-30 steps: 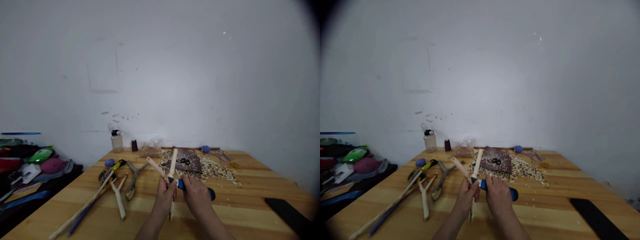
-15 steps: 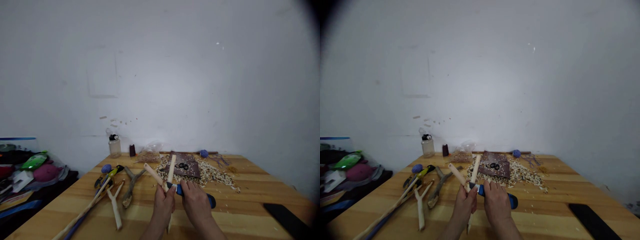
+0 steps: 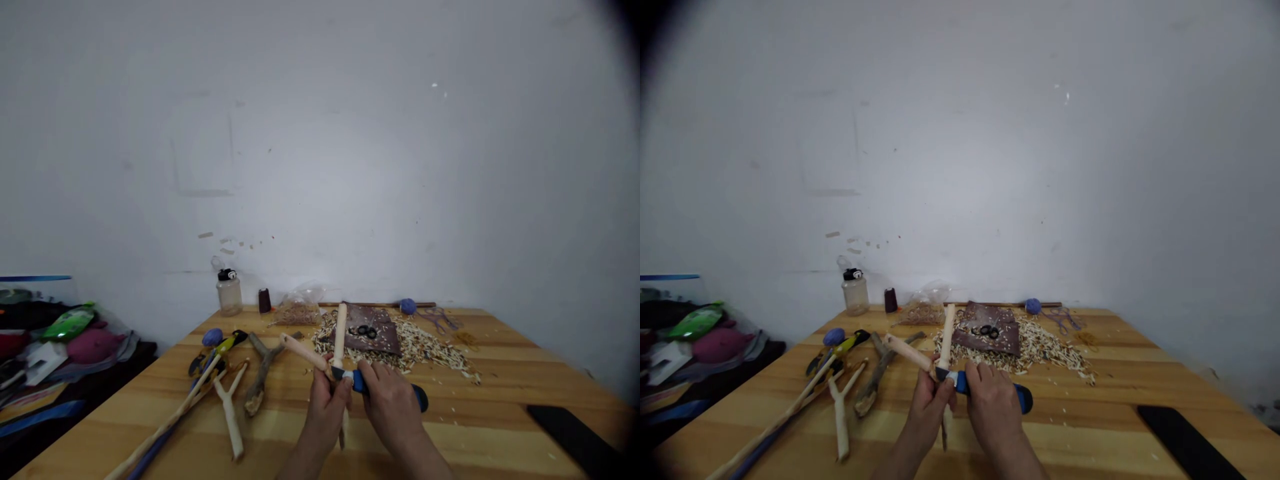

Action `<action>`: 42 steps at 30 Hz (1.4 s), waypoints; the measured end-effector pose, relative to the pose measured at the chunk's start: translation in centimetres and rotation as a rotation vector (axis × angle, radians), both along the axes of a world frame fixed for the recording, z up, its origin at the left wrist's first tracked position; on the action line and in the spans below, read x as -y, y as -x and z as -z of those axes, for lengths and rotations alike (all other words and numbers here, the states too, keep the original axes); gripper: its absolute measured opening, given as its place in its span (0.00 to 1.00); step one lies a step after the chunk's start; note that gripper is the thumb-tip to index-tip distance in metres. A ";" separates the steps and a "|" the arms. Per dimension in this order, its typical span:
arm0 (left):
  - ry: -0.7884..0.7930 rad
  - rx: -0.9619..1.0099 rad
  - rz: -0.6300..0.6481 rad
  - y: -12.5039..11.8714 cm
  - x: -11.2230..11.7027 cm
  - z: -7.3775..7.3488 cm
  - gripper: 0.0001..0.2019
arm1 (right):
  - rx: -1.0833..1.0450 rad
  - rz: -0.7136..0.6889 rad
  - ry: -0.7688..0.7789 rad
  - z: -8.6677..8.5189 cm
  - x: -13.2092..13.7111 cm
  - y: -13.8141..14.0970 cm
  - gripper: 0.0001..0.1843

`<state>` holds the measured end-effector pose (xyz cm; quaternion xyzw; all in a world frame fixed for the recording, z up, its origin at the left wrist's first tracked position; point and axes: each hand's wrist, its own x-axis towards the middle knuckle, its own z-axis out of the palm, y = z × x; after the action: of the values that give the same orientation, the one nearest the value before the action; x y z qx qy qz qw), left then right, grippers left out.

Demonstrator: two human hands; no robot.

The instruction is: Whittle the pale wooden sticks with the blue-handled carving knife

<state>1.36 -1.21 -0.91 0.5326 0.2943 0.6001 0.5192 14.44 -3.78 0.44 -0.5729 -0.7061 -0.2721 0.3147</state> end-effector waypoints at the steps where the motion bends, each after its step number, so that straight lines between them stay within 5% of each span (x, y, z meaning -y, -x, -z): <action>1: -0.002 -0.006 -0.005 0.0 0.1 -0.1 0.30 | 0.001 0.003 0.003 0.0 0.0 0.0 0.14; 27: 0.083 0.046 -0.104 -0.5 0.6 0.7 0.21 | -0.017 0.005 -0.023 -0.1 0.3 0.3 0.17; 42: 0.042 0.124 0.016 -0.3 0.4 -0.1 0.28 | -0.005 0.001 -0.011 0.0 0.1 0.1 0.15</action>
<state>1.65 -1.64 -0.82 0.4857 0.2700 0.6213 0.5524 14.30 -3.87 0.46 -0.5722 -0.7036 -0.2745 0.3195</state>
